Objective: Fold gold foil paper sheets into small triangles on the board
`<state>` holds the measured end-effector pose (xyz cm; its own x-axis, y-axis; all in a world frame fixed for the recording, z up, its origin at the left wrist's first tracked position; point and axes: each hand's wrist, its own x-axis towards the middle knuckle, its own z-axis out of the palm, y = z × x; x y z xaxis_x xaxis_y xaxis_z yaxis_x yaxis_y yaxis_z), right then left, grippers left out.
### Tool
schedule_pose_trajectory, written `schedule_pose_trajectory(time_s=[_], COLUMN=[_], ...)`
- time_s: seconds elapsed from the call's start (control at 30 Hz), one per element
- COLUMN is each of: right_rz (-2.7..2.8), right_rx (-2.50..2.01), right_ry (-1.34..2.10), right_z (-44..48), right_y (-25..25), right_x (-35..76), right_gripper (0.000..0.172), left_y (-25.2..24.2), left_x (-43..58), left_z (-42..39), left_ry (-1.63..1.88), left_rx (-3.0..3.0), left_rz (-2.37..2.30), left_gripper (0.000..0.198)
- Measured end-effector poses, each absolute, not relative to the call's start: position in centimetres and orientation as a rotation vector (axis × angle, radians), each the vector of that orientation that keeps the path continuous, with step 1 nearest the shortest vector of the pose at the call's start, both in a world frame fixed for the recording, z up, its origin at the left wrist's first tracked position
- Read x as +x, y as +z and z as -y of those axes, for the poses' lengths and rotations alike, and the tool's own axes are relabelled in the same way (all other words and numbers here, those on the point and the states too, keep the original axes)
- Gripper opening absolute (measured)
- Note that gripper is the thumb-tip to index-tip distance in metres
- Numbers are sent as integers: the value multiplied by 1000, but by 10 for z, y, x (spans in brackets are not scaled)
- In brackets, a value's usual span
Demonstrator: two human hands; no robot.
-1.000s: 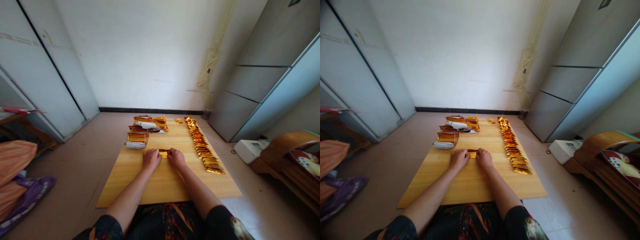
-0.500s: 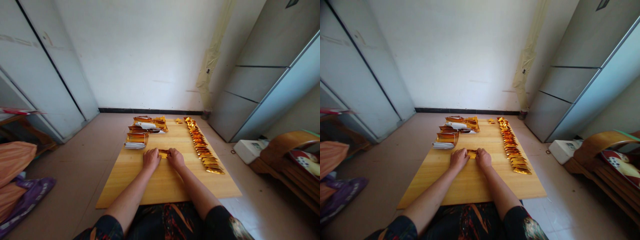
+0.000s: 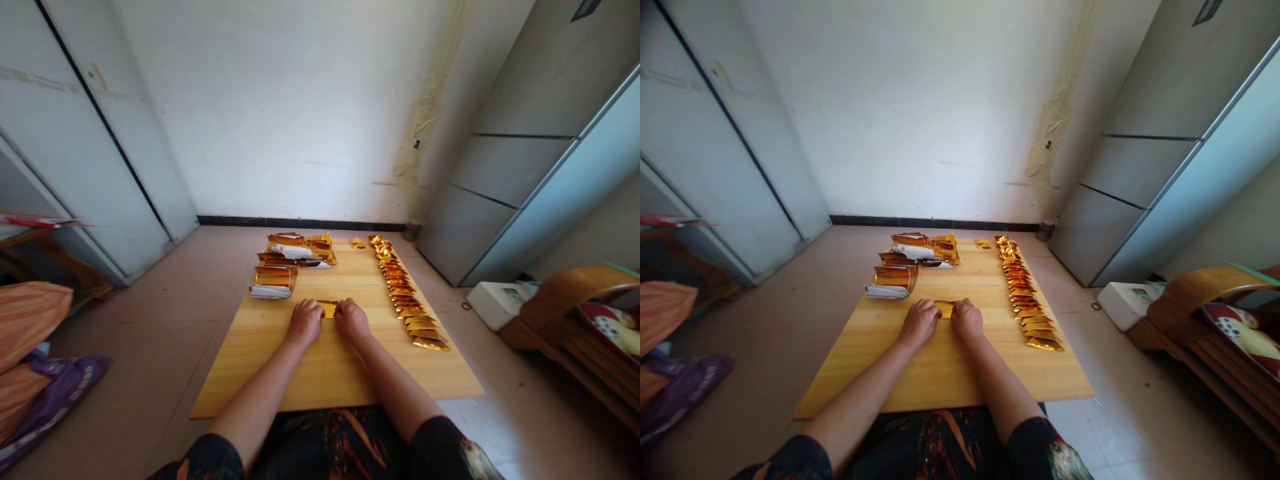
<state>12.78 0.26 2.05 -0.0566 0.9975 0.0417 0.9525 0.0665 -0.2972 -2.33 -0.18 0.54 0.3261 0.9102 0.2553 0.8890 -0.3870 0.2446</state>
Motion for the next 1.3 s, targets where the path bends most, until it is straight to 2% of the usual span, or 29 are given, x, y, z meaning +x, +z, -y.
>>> schedule_pose_trajectory(time_s=[0.17, 0.33, 0.4, 0.73, 1.0, 1.1, 1.2, 1.3], right_rz=[2079, 2071, 2055, 1953, 1821, 1771, 1746, 1868], right_rx=[-2147, -2267, -2281, -2288, -2216, -2045, -1867, -1888], right_ry=[499, 583, 588, 750, 671, 639, 762, 889], right_z=[-18, -33, -35, -43, -38, -35, -30, -27], right_y=[37, 46, 45, 41, 34, 33, 31, 28], right_x=[123, 115, 114, 127, 140, 137, 127, 117], right_gripper=[22, 42, 44, 27, 15, 10, 9, 11], left_y=[7, 10, 9, 9, 9, 9, 10, 11], left_x=[-27, -28, -28, -28, -29, -28, -27, -25], left_z=[6, 9, 9, 11, 10, 6, 3, 2], left_ry=[525, 500, 502, 502, 565, 605, 602, 585], left_rx=[2542, 2534, 2536, 2568, 2469, 2375, 2300, 2251], left_rz=[-1657, -1656, -1668, -1681, -1692, -1734, -1807, -1868], left_gripper=[25, 29, 29, 27, 24, 20, 23, 22])
